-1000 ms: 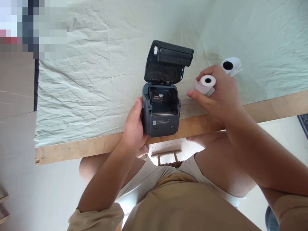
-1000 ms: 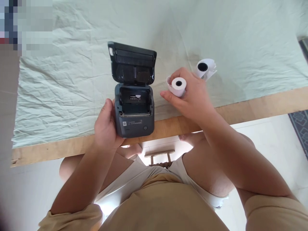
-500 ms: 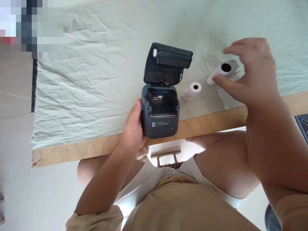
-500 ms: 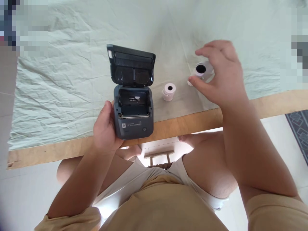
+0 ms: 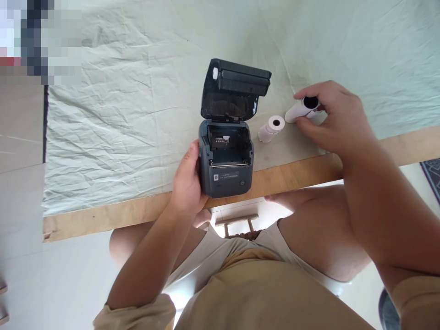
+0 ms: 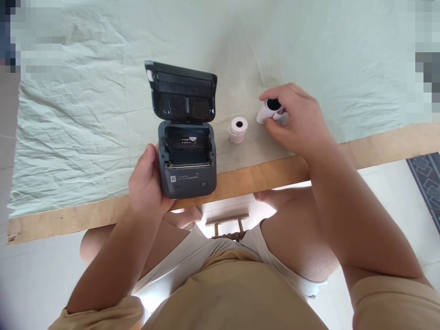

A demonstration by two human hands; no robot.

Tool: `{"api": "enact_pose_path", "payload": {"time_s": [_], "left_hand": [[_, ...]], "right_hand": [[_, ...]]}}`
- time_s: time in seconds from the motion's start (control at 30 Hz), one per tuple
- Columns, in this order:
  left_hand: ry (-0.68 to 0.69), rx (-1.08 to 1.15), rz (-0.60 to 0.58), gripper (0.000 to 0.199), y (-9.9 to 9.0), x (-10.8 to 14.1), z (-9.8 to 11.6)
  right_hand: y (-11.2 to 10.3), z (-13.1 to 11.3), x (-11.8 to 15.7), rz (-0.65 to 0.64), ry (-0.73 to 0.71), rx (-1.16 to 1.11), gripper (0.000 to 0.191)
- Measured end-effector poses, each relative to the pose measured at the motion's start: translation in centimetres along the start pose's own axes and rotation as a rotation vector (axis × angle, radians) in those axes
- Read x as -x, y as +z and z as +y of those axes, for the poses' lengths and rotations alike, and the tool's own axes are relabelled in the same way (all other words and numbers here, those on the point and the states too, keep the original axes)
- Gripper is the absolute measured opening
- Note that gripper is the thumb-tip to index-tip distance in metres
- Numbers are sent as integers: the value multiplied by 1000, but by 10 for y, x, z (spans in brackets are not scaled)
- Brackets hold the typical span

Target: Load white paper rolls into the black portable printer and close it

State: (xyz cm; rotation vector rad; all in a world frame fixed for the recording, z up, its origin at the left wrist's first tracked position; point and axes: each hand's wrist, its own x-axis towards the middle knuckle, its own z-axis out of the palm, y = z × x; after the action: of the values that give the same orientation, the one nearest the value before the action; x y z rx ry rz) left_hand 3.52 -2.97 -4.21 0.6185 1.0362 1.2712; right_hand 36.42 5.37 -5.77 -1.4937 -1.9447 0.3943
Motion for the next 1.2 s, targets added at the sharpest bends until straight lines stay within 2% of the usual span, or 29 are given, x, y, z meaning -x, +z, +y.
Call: {"api": "enact_pose_path", "payload": {"time_s": [0.1, 0.2, 0.3, 0.37, 0.47, 0.53, 0.6, 0.67, 0.73, 0.8, 0.87, 1.03, 1.2], "left_hand": [[21, -6, 3, 39, 0, -1, -1], [32, -19, -8, 39, -1, -3, -2], [10, -31, -86, 42, -6, -2, 0], [5, -59, -138, 43, -8, 0, 1], [2, -117, -149, 46, -10, 2, 4], [-5, -126, -144, 48, -10, 3, 5], [-5, -116, -145, 48, -10, 3, 5], [6, -100, -148, 46, -10, 2, 5], [22, -82, -154, 42, -10, 1, 3], [50, -65, -152, 38, -11, 0, 1], [73, -56, -142, 35, -11, 1, 0], [59, -93, -164, 41, -10, 4, 2], [20, -136, -180, 47, -9, 7, 5]], "right_hand": [[3, -15, 4, -25, -29, 72, 50], [3, -27, 7, -36, 47, 110, 62], [3, -30, 8, 36, 105, 63, 73], [4, -26, 8, 93, 95, 43, 64], [7, -23, 6, 194, -3, -39, 44], [8, -29, 7, 285, -115, -128, 35], [9, -47, 10, 375, -244, -207, 35], [11, -74, 15, 428, -367, -265, 36], [17, -105, 22, 357, -424, -287, 31], [26, -132, 27, 197, -450, -312, 19], [38, -148, 28, 176, -517, -287, 19], [56, -157, 22, 227, -484, -111, 24], [51, -155, 20, 114, -385, 9, 22]]}}
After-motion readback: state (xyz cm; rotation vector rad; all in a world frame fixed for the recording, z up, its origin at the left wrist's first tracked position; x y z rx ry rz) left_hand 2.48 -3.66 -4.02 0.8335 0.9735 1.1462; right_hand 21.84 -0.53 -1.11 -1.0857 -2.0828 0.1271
